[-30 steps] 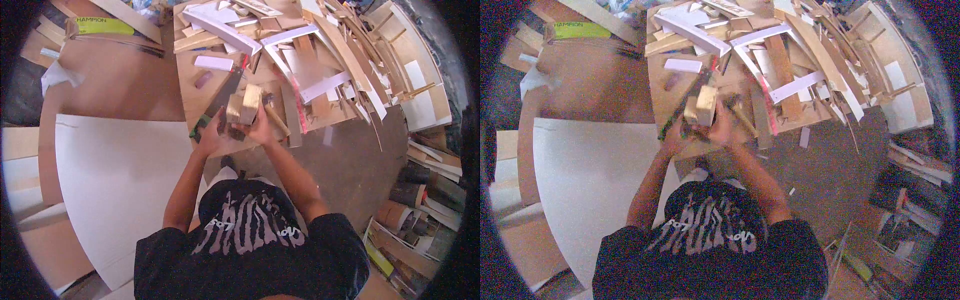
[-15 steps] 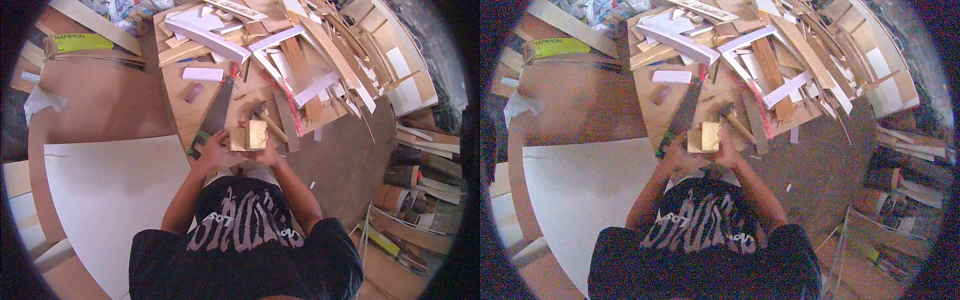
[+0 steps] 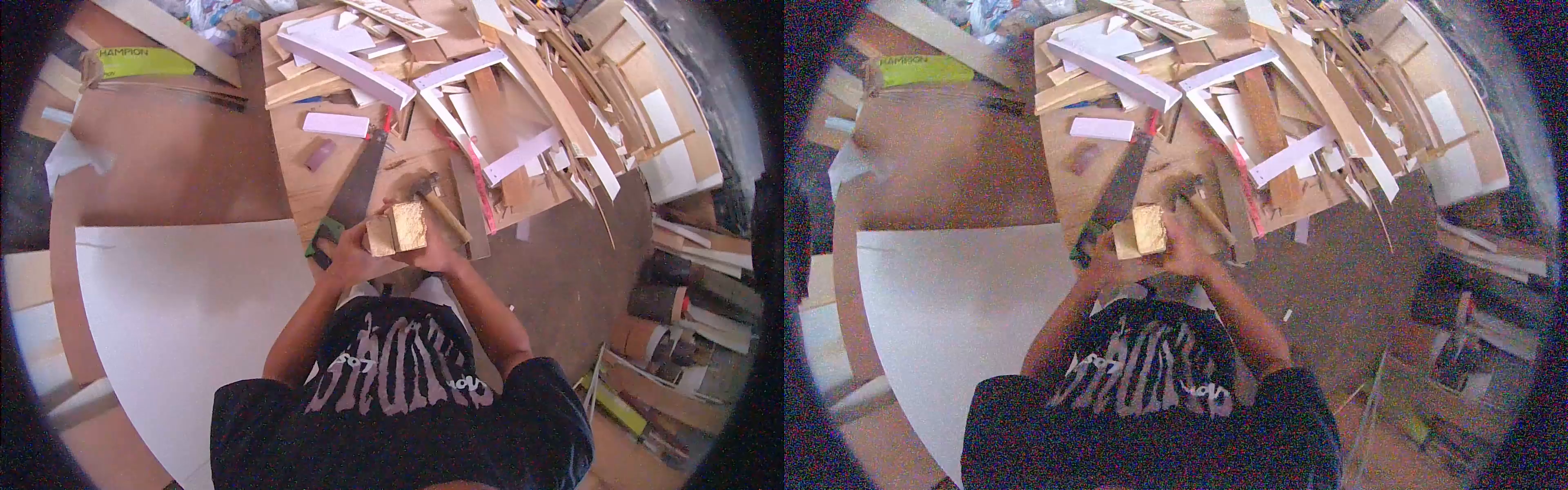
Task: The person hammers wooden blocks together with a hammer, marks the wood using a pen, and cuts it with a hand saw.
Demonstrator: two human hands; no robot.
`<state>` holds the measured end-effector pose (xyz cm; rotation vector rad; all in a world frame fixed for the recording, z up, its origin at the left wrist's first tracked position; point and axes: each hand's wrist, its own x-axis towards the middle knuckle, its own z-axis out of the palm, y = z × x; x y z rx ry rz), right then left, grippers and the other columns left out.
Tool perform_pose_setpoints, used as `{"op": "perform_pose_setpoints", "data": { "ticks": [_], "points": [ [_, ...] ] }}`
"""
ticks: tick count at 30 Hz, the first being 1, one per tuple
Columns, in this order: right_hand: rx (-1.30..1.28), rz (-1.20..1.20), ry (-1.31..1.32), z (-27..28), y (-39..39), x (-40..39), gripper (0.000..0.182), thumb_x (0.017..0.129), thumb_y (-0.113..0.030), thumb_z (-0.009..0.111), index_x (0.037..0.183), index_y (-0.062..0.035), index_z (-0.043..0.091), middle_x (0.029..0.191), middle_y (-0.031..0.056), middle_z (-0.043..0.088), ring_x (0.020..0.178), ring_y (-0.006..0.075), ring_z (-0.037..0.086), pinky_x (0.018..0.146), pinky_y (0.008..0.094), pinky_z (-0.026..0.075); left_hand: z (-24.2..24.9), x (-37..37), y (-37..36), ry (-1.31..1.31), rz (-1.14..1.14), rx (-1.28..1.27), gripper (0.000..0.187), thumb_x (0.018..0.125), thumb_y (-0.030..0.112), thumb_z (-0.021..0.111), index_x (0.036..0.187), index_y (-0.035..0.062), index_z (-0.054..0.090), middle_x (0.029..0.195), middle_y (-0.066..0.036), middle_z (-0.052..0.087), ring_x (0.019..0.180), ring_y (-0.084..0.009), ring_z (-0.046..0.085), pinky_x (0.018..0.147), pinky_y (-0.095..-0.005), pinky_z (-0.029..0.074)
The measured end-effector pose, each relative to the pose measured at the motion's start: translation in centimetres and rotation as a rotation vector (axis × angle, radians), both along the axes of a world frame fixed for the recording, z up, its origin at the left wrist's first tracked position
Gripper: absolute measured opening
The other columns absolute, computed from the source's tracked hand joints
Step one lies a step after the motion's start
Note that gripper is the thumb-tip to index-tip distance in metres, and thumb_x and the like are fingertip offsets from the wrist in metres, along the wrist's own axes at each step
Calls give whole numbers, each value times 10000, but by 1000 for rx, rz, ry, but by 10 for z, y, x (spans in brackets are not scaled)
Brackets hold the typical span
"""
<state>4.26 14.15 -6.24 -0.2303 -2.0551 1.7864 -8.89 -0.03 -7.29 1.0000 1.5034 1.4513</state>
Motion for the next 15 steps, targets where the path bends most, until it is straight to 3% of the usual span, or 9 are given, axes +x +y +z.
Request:
{"op": "perform_pose_setpoints", "data": {
  "ticks": [2,4,7,8,9,11,12,15],
  "points": [
    [-6,34,-32,21,8,2,816,696,-98,874,1400,-78,461,1447,104,487,1343,265,476,1138,408,373,-34,13,0,-66,88,150,798,652,223,957,1322,22,572,1240,-73,672,1115,-136,639,976,-321,509],
    [380,77,-35,37,18,6,807,687,-80,856,1400,-96,479,1445,114,477,1345,303,458,1148,412,355,-40,14,11,-117,146,309,814,644,232,964,1321,8,572,1232,-74,676,1105,-135,637,972,-321,510],
    [399,-8,-88,52,20,11,865,654,-74,857,1430,-118,478,1408,123,490,1321,340,459,1141,419,359,-32,24,13,134,230,207,837,639,224,967,1331,-13,559,1238,-88,672,1119,-143,629,970,-329,510],
    [387,-28,-207,63,18,13,988,627,-78,872,1495,-101,401,1396,151,486,1298,362,472,1126,425,375,-50,30,17,58,239,182,810,660,226,954,1326,-14,561,1236,-94,673,1123,-159,635,971,-335,511],
    [391,-24,-201,67,18,14,988,627,-78,872,1495,-101,401,1396,151,486,1298,362,472,1126,425,375,-68,35,21,-19,251,157,783,680,228,942,1322,-14,563,1234,-100,674,1127,-175,641,973,-342,511],
    [396,-169,-196,71,10,18,1104,617,-109,900,1543,-69,300,1418,182,467,1327,355,459,1120,424,384,-35,44,35,52,492,247,687,759,223,888,1315,-17,564,1250,-105,667,1139,-209,649,977,-351,510],
    [366,-195,-152,76,4,18,1134,631,-145,920,1542,-31,255,1398,201,486,1322,351,485,1098,425,412,-14,52,37,182,520,246,577,857,250,800,1310,-20,565,1239,-108,666,1142,-232,652,980,-357,509],
    [149,-246,-278,94,-4,19,1065,645,-202,931,1496,-25,315,1340,191,543,1303,340,521,1081,430,431,-1,74,50,238,592,193,580,869,268,777,1320,-14,547,1260,-117,644,1156,-249,630,990,-370,494]
  ]
}}
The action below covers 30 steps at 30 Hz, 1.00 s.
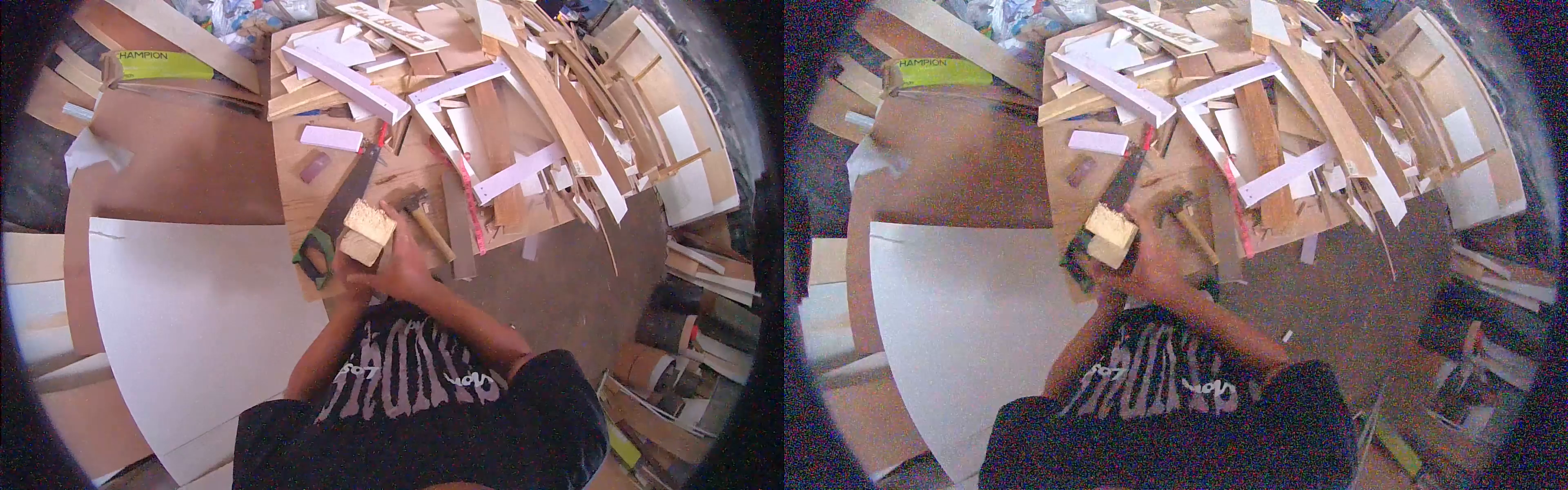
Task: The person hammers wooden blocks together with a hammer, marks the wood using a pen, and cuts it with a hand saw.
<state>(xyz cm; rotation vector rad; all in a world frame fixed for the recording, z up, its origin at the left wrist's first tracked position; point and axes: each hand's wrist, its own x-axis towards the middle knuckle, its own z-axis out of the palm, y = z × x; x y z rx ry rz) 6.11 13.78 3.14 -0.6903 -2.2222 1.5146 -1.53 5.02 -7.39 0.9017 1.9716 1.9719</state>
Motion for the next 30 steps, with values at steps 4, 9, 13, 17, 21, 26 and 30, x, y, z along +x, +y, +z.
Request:
{"op": "perform_pose_setpoints", "data": {
  "ticks": [4,9,13,17,21,26,30],
  "points": [
    [-35,6,-16,-28,17,-5,974,662,-271,925,1433,-33,380,1282,192,587,1230,360,576,1033,437,469,-41,17,8,-26,184,-165,586,892,304,730,1341,-2,511,1302,-133,599,1185,-283,585,1009,-396,465],
    [234,184,99,-40,38,-3,929,684,-363,904,1401,-32,415,1245,194,609,1135,387,618,942,445,512,-93,34,0,-109,278,-420,596,921,348,673,1367,12,466,1355,-154,544,1220,-325,528,1033,-429,428],
    [219,269,176,-51,56,-10,936,676,-376,904,1401,-28,426,1223,192,622,1124,387,622,944,453,508,-108,42,0,-164,277,-525,604,944,383,626,1388,24,430,1397,-170,500,1249,-359,483,1053,-455,399],
    [162,380,146,-50,66,-11,944,661,-412,903,1391,-24,448,1194,203,639,1126,392,625,964,462,497,-169,51,-7,63,437,-561,529,938,330,668,1305,-7,490,1244,-173,569,1112,-345,560,966,-438,452],
    [-3,473,56,-25,85,-7,981,641,-421,911,1399,-17,437,1204,225,640,1163,391,612,982,465,485,-137,49,-1,273,430,-609,582,892,288,744,1314,-25,493,1171,-182,598,1067,-369,606,933,-427,492],
    [107,622,120,-46,117,-19,1000,639,-365,921,1430,-26,412,1287,226,612,1195,393,597,1010,460,470,-45,17,-6,150,256,-418,910,741,202,879,1452,-23,357,1290,-175,559,1170,-353,578,1035,-426,459],
    [142,723,168,-51,116,-26,932,664,-283,916,1426,-39,436,1331,203,593,1233,390,568,1039,454,460,7,-22,-21,-115,-75,-241,1028,677,215,930,1482,-25,338,1388,-165,537,1268,-288,550,1098,-412,436]
  ]
}}
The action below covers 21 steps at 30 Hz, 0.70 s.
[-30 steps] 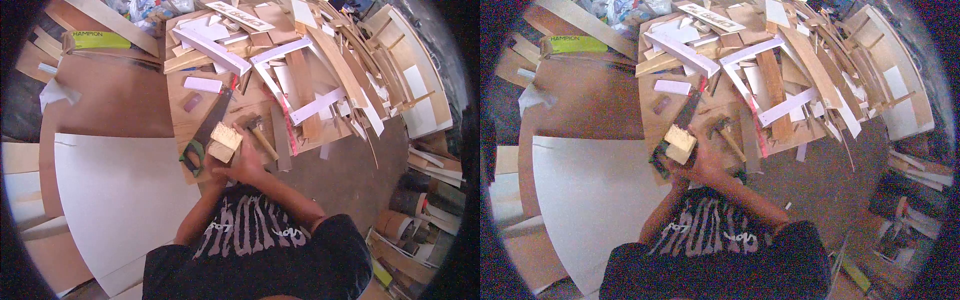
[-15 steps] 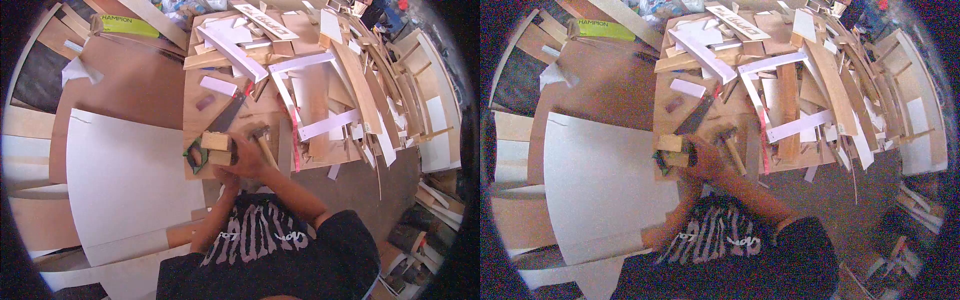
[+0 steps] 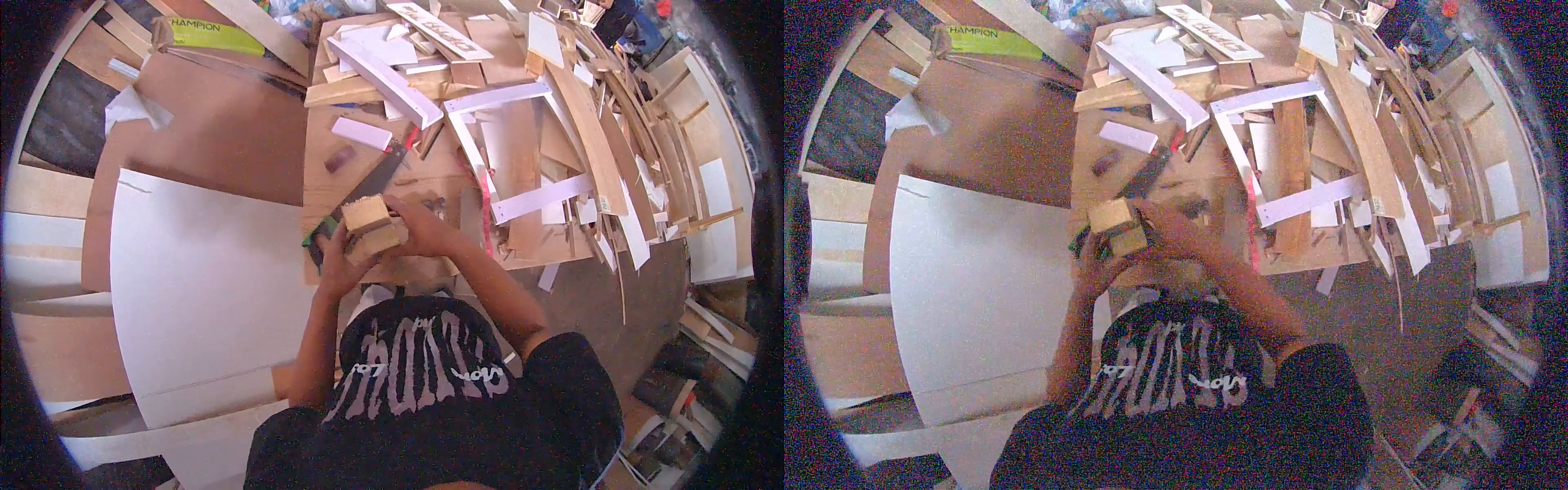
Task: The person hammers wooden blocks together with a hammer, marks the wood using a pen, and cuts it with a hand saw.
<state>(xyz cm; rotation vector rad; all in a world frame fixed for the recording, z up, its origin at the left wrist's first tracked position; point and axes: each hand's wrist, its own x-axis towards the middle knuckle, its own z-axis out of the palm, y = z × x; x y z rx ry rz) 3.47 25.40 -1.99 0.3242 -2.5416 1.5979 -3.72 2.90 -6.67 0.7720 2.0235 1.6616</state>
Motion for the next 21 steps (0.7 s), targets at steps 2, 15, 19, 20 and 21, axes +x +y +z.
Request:
{"op": "perform_pose_setpoints", "data": {
  "ticks": [2,15,19,20,21],
  "points": [
    [67,-62,26,18,-4,1,909,672,-269,911,1418,-38,447,1343,202,584,1248,386,556,1050,453,454,45,-5,6,-39,-32,-107,1000,677,223,933,1464,-29,369,1394,-168,540,1276,-274,549,1091,-404,444],
    [133,-615,77,-3,-57,43,816,771,-101,761,1477,11,367,1384,263,520,1289,428,512,1089,448,417,51,-39,7,418,-243,-105,613,801,216,825,1304,-17,564,1186,-176,670,1090,-284,662,938,-372,527],
    [-147,-611,129,8,-80,36,936,739,-169,829,1499,12,315,1409,268,505,1302,418,514,1093,450,413,68,-58,4,468,-324,-146,382,859,174,760,1175,-6,643,1060,-171,701,970,-283,694,843,-368,537],
    [-44,-719,71,15,-90,33,978,718,-208,861,1498,10,312,1395,262,519,1290,405,529,1080,451,426,69,-61,5,422,-342,-120,321,862,147,748,1129,-6,657,1023,-168,705,921,-285,696,809,-368,534],
    [58,-826,8,20,-99,29,1022,698,-246,893,1497,8,309,1381,257,532,1278,393,544,1068,452,440,70,-64,5,375,-361,-95,260,865,120,735,1084,-5,671,987,-165,708,872,-288,699,775,-368,532]
  ]
}}
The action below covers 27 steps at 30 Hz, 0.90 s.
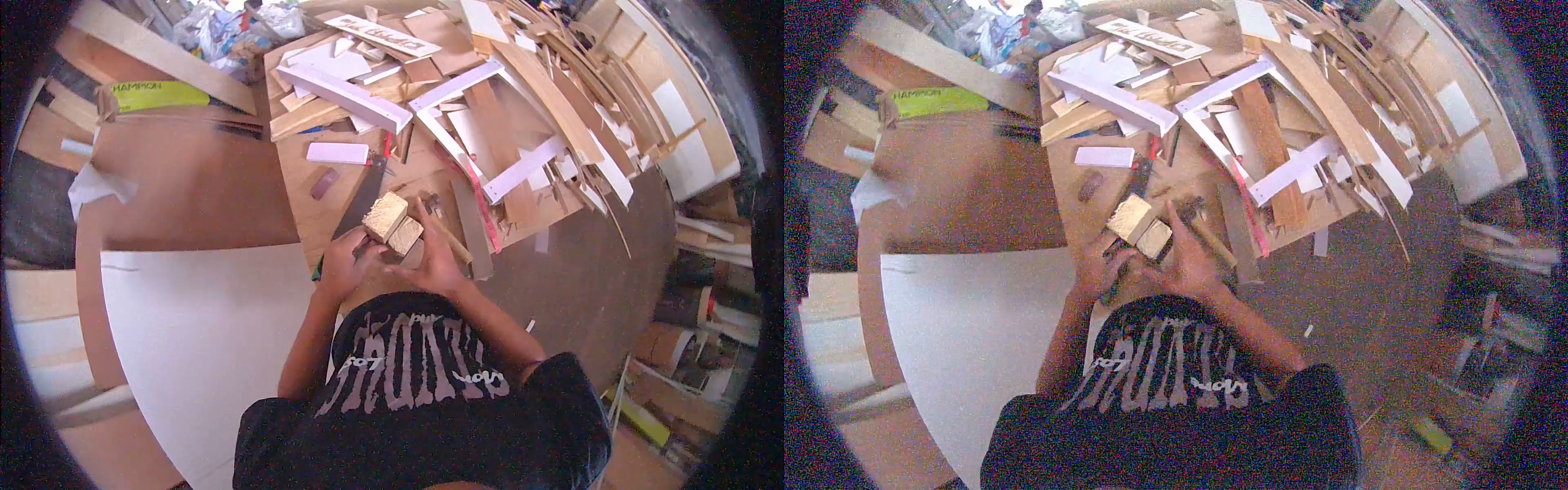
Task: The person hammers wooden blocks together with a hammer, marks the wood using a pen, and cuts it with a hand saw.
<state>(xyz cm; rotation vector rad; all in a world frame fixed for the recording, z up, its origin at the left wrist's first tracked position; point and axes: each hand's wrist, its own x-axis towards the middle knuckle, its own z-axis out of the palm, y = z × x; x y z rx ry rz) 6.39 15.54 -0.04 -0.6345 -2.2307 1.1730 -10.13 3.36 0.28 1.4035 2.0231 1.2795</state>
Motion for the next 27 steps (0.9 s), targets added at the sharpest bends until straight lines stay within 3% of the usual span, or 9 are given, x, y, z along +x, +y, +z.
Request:
{"op": "perform_pose_setpoints", "data": {
  "ticks": [3,7,9,10,12,18,22,25,27],
  "points": [
    [-54,-84,-29,-24,-7,-12,957,742,-358,869,1472,-16,352,1339,259,579,1258,405,565,1061,464,457,-2,-9,-3,48,-51,22,234,856,130,744,1036,-1,673,985,-162,705,874,-290,694,787,-367,534],
    [-79,-154,-121,-40,-14,-16,873,735,-357,876,1420,-61,422,1236,226,647,1165,398,629,991,475,509,-10,-13,-8,-44,-84,64,341,794,164,807,1055,7,654,1011,-154,695,913,-299,690,796,-367,536],
    [95,-175,-39,-47,-15,-15,809,714,-343,887,1363,-92,473,1166,204,678,1089,402,661,926,479,541,-9,-10,-8,104,-56,68,545,712,224,882,1136,14,612,1060,-155,680,966,-302,684,823,-375,538],
    [96,-187,-42,-46,-16,-16,809,714,-343,887,1363,-92,473,1166,204,678,1089,402,661,926,479,541,-7,-5,-7,100,-68,70,545,712,224,882,1136,14,612,1060,-155,680,966,-302,684,823,-375,538],
    [28,-221,-64,-40,-19,-17,802,702,-330,890,1349,-93,480,1154,206,681,1079,412,662,907,480,544,-4,9,-3,66,10,140,727,657,268,925,1228,13,556,1112,-170,667,1017,-317,674,861,-392,535],
    [53,-213,32,-50,-21,-24,739,731,-302,867,1323,-77,487,1109,216,684,1035,430,667,872,494,545,1,27,5,59,163,99,758,648,285,931,1237,8,543,1147,-192,664,1058,-332,672,890,-406,532],
    [-7,-203,-39,-47,-16,-28,706,747,-271,852,1315,-62,488,1094,226,685,1013,438,670,856,492,550,-1,34,12,24,257,134,724,659,258,916,1229,7,547,1142,-188,671,1053,-332,676,891,-404,534],
    [48,-127,-29,-58,-3,-24,724,753,-244,840,1348,-50,474,1125,254,667,1075,445,646,929,495,519,-4,35,13,-8,305,88,711,649,263,910,1214,11,559,1125,-184,677,1046,-335,679,880,-411,540],
    [137,73,-26,-51,10,-12,779,746,-140,797,1422,-47,421,1239,218,628,1136,391,637,966,449,517,-21,29,14,103,310,149,733,628,295,916,1214,17,573,1120,-176,680,1041,-328,682,865,-405,547]
  ]
}}
